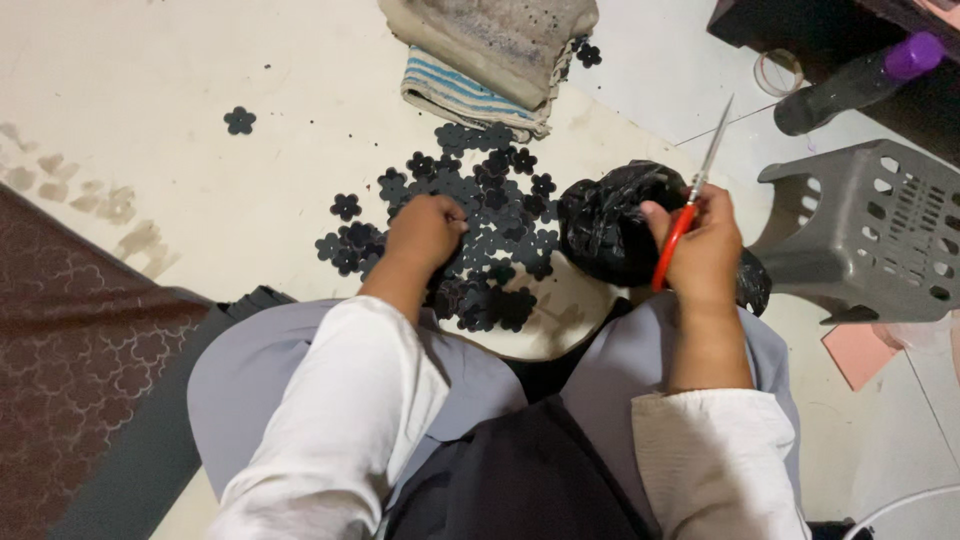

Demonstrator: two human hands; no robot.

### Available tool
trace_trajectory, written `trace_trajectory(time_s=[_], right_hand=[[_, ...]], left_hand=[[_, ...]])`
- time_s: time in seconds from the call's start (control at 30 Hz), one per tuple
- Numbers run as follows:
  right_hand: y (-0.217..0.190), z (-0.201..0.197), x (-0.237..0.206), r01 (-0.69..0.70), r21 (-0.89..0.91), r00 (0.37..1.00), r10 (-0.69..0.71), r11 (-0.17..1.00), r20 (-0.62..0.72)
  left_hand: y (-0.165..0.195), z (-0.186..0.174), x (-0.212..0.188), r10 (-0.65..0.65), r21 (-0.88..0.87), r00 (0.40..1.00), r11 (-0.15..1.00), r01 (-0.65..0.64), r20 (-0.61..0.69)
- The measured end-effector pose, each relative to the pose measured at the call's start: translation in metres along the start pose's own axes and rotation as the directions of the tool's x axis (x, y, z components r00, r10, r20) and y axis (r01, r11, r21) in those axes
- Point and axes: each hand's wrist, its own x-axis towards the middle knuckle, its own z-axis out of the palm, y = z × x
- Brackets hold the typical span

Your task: The person sits on the floor and uses red-handled scissors to cut small flower-shaped pieces from a black fabric sheet. They repeatedly pick up the fabric, cut out shapes, and place the finished pieces into a black plastic bag.

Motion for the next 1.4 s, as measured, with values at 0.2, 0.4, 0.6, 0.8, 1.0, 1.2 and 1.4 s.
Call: trace_trajectory(time_s=[0.2, 0.4, 0.6, 0.8, 1.0, 1.2, 1.4], right_hand=[[-0.009, 0.025, -0.012, -0.111, 0.156, 0.983, 0.085, 0.982, 0.162], [-0.031, 0.046, -0.026, -0.121, 0.366, 0.949, -0.001, 0.923, 0.315], [-0.053, 0.071, -0.038, -0.234, 0.605, 0.867, -0.117, 0.761, 0.484], [-0.077, 0.094, -0.044, -0.399, 0.57, 0.889, 0.15, 0.718, 0.433], [-0.082, 0.088, -0.035, -0.425, 0.514, 0.883, 0.218, 0.745, 0.415], [-0.083, 0.086, -0.03, -0.454, 0.707, 0.884, 0.173, 0.542, 0.435], [-0.091, 0.081, -0.037, -0.456, 0.619, 0.875, 0.195, 0.639, 0.443]], left_hand=[[0.013, 0.021, -0.007, 0.175, 0.282, 0.977, 0.95, -0.136, -0.118], [0.012, 0.011, -0.007, 0.093, -0.081, 0.992, 0.992, -0.101, -0.087], [0.021, -0.004, -0.008, 0.065, -0.705, 0.996, 0.709, 0.003, 0.069], [0.021, -0.012, -0.023, 0.186, -0.88, 0.969, 0.473, 0.054, 0.16], [0.029, -0.01, -0.022, 0.249, -0.872, 0.958, 0.49, 0.004, 0.145], [0.029, -0.019, -0.019, 0.2, -0.887, 0.967, 0.46, 0.051, 0.159], [0.033, -0.02, -0.026, 0.258, -0.874, 0.953, 0.485, 0.016, 0.16]])
